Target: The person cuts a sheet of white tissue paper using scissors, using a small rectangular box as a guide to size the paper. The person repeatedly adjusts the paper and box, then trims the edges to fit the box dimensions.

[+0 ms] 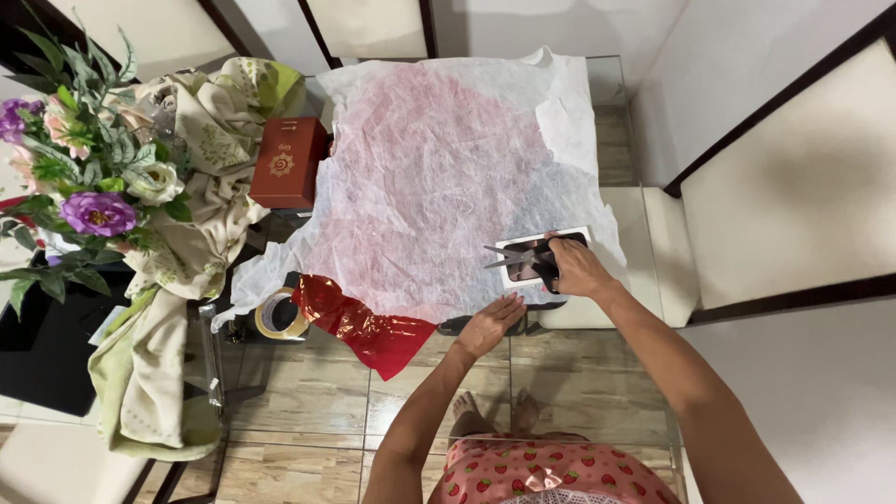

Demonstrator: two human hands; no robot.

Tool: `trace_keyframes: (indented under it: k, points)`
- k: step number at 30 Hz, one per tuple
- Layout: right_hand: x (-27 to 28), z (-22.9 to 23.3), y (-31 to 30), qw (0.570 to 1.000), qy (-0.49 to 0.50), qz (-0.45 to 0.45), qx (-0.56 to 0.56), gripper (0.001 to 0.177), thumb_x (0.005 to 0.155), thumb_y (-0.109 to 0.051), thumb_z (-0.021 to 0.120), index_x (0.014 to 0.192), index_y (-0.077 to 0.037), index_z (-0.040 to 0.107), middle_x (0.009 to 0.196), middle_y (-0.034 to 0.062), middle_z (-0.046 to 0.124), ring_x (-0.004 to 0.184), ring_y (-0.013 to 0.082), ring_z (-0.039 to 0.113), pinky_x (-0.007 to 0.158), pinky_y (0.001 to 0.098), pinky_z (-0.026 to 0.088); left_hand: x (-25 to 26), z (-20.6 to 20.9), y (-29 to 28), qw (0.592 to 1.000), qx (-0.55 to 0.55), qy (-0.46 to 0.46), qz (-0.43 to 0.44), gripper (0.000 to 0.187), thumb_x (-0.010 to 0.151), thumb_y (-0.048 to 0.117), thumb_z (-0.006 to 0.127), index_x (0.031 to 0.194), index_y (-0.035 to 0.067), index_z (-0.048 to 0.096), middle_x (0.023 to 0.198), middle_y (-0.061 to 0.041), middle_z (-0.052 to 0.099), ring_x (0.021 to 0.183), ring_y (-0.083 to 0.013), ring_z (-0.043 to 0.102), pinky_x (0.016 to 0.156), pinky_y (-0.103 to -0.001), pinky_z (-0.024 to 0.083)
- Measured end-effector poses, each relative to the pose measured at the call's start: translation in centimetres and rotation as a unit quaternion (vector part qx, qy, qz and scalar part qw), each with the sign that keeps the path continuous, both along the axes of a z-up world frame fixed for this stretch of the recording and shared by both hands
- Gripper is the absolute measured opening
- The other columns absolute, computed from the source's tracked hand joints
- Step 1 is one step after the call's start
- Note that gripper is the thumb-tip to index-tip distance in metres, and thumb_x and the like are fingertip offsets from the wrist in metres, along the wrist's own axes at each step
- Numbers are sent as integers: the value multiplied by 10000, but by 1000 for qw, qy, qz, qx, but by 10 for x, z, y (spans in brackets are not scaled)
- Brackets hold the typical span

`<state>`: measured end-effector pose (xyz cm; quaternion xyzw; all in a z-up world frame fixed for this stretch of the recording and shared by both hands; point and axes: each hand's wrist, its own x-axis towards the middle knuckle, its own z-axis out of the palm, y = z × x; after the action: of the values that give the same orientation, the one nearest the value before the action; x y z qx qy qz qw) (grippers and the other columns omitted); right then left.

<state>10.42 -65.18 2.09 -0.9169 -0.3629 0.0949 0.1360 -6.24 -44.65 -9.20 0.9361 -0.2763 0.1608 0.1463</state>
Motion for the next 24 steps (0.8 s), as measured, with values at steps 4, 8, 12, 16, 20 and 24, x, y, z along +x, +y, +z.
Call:
trace_keyframes:
  k: [4,8,12,16,20,24]
  points:
    - [5,-4,2,998,-45,10,35,995,543,-243,950,1342,76,451,1275,272,606,1223,397,570,1052,414,450,0,4,-1,999,-25,19,3,513,888,26,568,1399,20,605,1508,-116,566,1440,-229,490,1235,-356,370]
    - [9,-8,3,1000,-11,-9,25,945,566,-236,937,1329,64,469,1270,252,619,1217,391,582,1058,415,458,-2,5,-1,1000,-13,20,5,511,894,21,560,1403,20,600,1514,-116,563,1446,-229,487,1241,-353,362]
    - [16,-13,6,998,-30,2,54,958,558,-195,924,1350,87,464,1233,270,626,1181,401,595,1040,423,464,-1,1,0,1000,-5,20,7,531,885,3,561,1414,26,596,1519,-108,560,1446,-220,493,1244,-350,362]
    - [20,-10,10,1000,-12,-11,24,843,575,-179,907,1274,66,506,1207,244,641,1176,390,605,1036,421,476,-2,0,0,1000,-6,22,0,538,884,-5,568,1421,19,591,1521,-114,553,1438,-224,492,1241,-358,359]
    - [18,-5,14,999,2,-33,23,784,586,-172,901,1237,58,529,1164,230,660,1164,381,614,1019,425,491,-1,9,0,1000,11,14,5,562,851,-21,585,1412,22,598,1515,-106,571,1432,-214,509,1239,-344,366]
    - [12,-1,2,991,-12,-67,113,839,580,-155,900,1307,35,525,1136,224,677,1108,388,634,942,441,512,0,33,0,999,-22,48,-1,606,821,4,628,1425,-13,591,1494,-125,577,1409,-249,528,1216,-371,404]
